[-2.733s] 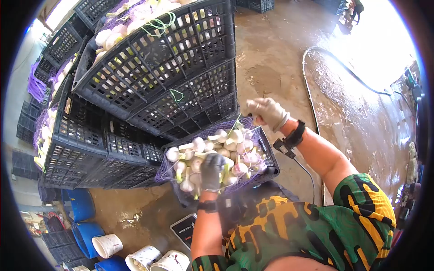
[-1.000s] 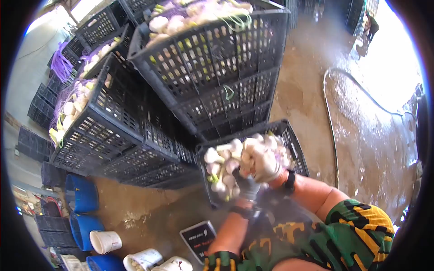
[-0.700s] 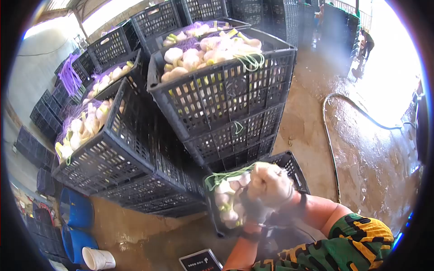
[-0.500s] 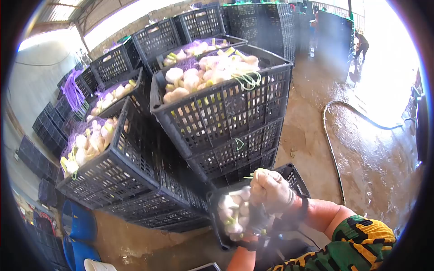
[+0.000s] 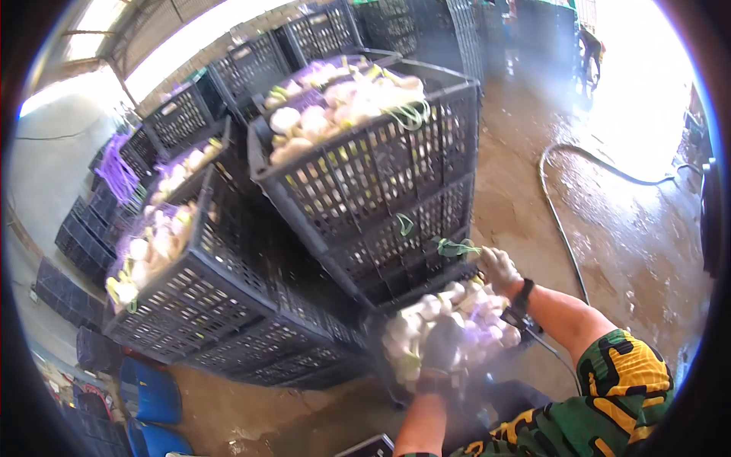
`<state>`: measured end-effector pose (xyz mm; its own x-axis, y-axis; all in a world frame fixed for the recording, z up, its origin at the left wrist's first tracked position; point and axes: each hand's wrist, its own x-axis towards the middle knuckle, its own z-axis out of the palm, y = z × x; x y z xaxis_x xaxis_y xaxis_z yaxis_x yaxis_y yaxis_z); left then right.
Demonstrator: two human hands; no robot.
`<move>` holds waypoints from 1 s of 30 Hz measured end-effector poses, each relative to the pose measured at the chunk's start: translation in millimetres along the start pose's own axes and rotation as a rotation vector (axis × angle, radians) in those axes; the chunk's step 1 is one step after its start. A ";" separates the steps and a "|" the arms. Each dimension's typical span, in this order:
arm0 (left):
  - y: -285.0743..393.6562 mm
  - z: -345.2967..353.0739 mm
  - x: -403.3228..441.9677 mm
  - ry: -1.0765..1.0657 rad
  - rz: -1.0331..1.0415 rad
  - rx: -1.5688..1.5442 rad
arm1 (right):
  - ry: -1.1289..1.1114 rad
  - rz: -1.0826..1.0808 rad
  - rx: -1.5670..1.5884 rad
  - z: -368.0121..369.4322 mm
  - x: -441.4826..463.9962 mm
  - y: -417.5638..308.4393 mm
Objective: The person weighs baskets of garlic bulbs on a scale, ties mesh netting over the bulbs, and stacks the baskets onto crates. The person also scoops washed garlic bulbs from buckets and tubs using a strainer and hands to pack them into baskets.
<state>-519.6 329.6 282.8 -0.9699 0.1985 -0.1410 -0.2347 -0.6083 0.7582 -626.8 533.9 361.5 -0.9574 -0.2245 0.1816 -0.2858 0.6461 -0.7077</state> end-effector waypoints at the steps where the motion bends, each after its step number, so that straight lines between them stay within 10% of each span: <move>1: 0.9 -3.6 5.2 0.090 -0.076 0.158 | 0.018 -0.078 -0.215 22.7 -37.8 34.2; 4: 31.7 34.1 22.6 0.395 -0.521 -0.246 | -0.068 -0.088 0.028 3.9 -131.5 -47.6; 6: 18.8 -17.5 49.3 -0.343 -0.712 -0.476 | -0.332 -0.361 -0.109 34.6 -175.7 -52.2; 8: 40.0 36.2 53.9 0.143 -0.689 0.698 | -0.379 -0.028 0.391 68.1 -179.9 -98.2; 10: 14.0 38.6 77.0 -0.360 -0.521 1.596 | -0.374 0.625 1.370 95.0 -181.8 -135.3; 12: -40.1 28.3 77.6 -0.207 -0.498 1.884 | -0.678 0.698 1.561 115.0 -188.4 -148.4; 16: -25.9 72.1 34.0 0.255 -0.510 1.695 | -1.063 0.592 1.465 119.6 -236.2 -137.9; 30: -65.2 90.6 23.2 0.658 -0.358 1.838 | -1.470 0.231 0.898 54.5 -322.5 -6.5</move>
<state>-521.0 443.5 287.8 -0.8734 -0.4155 -0.2541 -0.4698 0.8564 0.2144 -313.9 562.3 270.3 0.0072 -0.9441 -0.3295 0.4384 0.2991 -0.8475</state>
